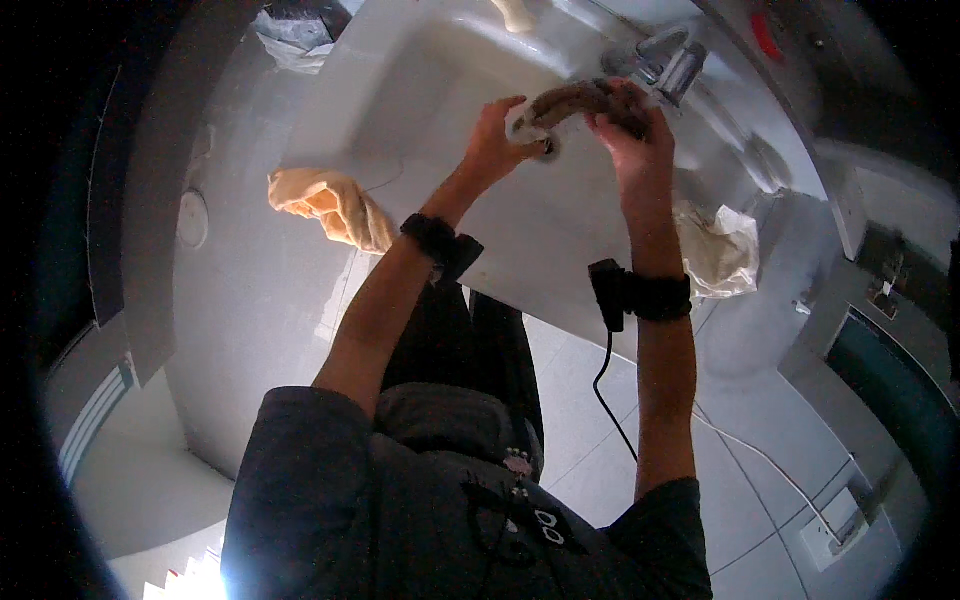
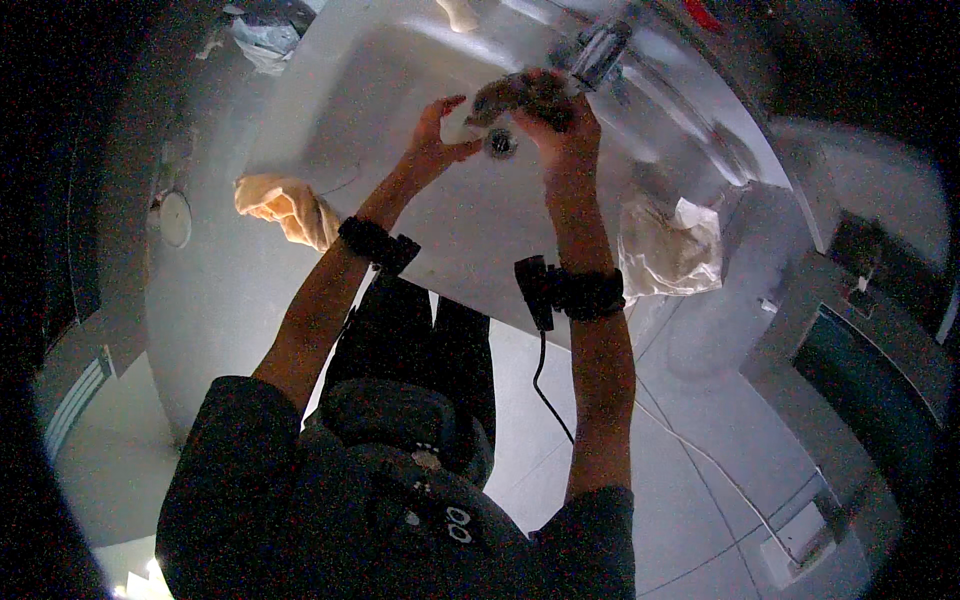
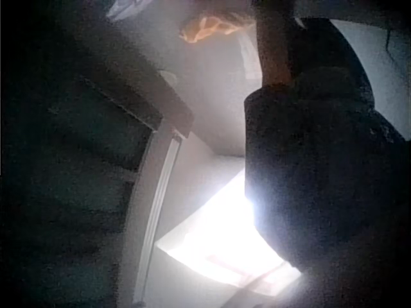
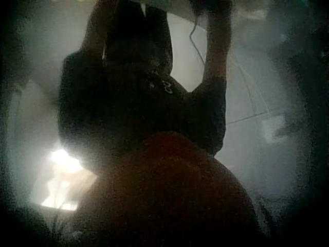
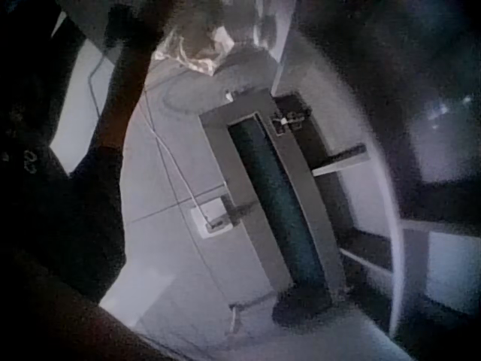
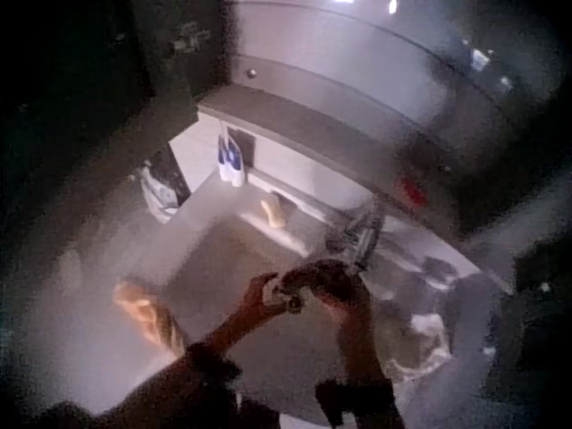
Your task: The person wipes the underside and legs of a black plastic chair with a cloth, then walks to a sink and rinses the cloth under running water. The person scrubs the cloth repeatedly under the tap and wrings it out.
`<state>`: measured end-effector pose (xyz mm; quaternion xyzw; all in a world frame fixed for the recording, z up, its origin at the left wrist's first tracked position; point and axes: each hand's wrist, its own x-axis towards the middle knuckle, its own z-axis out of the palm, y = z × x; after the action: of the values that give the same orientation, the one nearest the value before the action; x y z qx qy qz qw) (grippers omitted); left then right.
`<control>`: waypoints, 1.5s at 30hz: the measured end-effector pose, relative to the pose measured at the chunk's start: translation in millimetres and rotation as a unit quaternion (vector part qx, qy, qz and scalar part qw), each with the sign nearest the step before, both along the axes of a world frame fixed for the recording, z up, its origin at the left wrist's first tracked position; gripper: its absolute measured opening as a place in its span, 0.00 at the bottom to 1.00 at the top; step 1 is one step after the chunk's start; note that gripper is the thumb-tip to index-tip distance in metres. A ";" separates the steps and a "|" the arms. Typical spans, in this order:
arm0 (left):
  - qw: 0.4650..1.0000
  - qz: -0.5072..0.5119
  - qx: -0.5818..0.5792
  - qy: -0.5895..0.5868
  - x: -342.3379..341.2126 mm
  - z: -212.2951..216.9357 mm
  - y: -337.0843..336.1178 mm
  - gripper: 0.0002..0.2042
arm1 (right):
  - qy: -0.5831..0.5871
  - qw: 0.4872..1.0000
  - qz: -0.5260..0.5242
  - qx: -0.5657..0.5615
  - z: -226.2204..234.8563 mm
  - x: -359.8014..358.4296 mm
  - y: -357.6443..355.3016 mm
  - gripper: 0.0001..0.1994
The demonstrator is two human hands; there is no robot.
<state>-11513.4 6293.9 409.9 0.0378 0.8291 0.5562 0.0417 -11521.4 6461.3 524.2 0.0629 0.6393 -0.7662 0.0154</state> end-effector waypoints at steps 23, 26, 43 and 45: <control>0.805 0.111 0.401 -0.424 10.7 -7.0 34.4 0.28 | -0.078 0.991 -0.013 -0.110 16.6 17.2 6.2 0.11; 0.722 0.105 0.492 -0.475 -0.9 -18.0 44.9 0.26 | -0.151 0.951 -0.050 -0.266 23.9 19.4 -2.2 0.11; 0.755 -0.041 0.610 -0.237 -3.8 51.5 64.9 0.16 | 0.279 0.798 -0.090 0.526 -9.5 13.8 -23.8 0.19; 0.781 -0.022 0.585 -0.218 2.2 58.6 68.3 0.16 | 0.247 0.805 -0.097 0.530 -8.1 13.9 -24.7 0.16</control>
<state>-11511.2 6362.2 468.5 -0.0493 0.3124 0.9267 0.2028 -11507.5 6436.6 516.1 -0.0682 0.9186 -0.2954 -0.2535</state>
